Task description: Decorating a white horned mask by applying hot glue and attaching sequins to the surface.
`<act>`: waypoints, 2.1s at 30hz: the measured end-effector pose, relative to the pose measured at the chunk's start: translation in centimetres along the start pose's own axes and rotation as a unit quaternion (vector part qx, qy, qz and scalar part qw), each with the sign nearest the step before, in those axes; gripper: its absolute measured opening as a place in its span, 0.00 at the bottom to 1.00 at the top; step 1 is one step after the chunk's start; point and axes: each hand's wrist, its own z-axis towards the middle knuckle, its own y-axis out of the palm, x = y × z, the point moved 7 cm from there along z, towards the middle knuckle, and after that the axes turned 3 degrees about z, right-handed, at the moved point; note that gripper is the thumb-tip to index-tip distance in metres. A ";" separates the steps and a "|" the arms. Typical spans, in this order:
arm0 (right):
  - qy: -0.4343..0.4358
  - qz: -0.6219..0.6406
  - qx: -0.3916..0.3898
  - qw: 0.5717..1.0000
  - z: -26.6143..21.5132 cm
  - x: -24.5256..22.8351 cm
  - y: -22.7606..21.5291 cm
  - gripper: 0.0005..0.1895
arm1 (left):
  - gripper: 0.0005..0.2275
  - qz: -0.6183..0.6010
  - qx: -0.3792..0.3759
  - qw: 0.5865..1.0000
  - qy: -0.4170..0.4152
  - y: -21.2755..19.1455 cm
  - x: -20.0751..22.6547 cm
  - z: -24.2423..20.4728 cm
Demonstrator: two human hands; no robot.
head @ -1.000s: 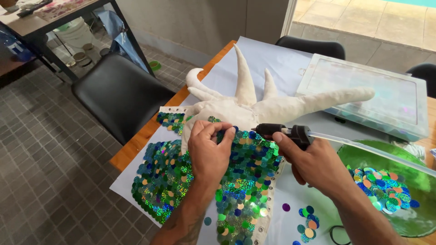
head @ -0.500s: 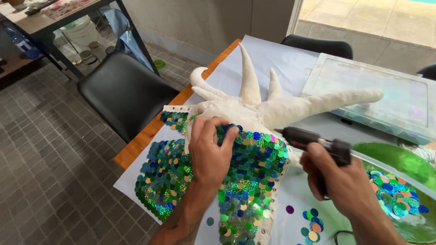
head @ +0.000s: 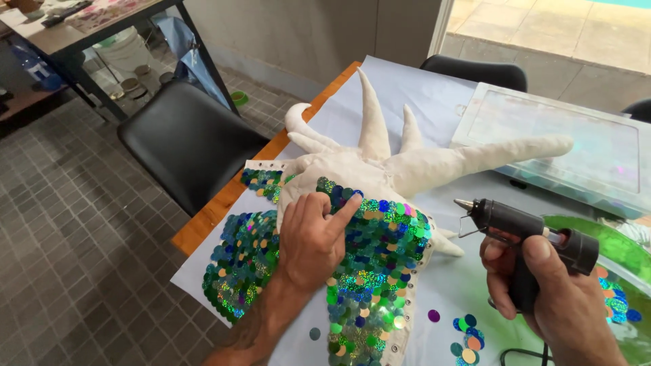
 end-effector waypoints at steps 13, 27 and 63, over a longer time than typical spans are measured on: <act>-0.040 0.014 0.028 0.999 -0.3 -0.5 -0.6 0.31 | 0.23 -0.058 -0.031 0.998 0.009 -0.7 -0.3 0.8; -0.094 0.075 -0.022 0.993 -1.4 -4.4 0.4 0.27 | 0.10 -0.277 -0.368 0.888 0.004 7.6 16.1 -6.7; 0.221 -0.497 -0.017 0.839 4.2 -2.7 8.5 0.33 | 0.07 -0.423 -0.093 0.756 -0.492 -0.1 1.6 -2.1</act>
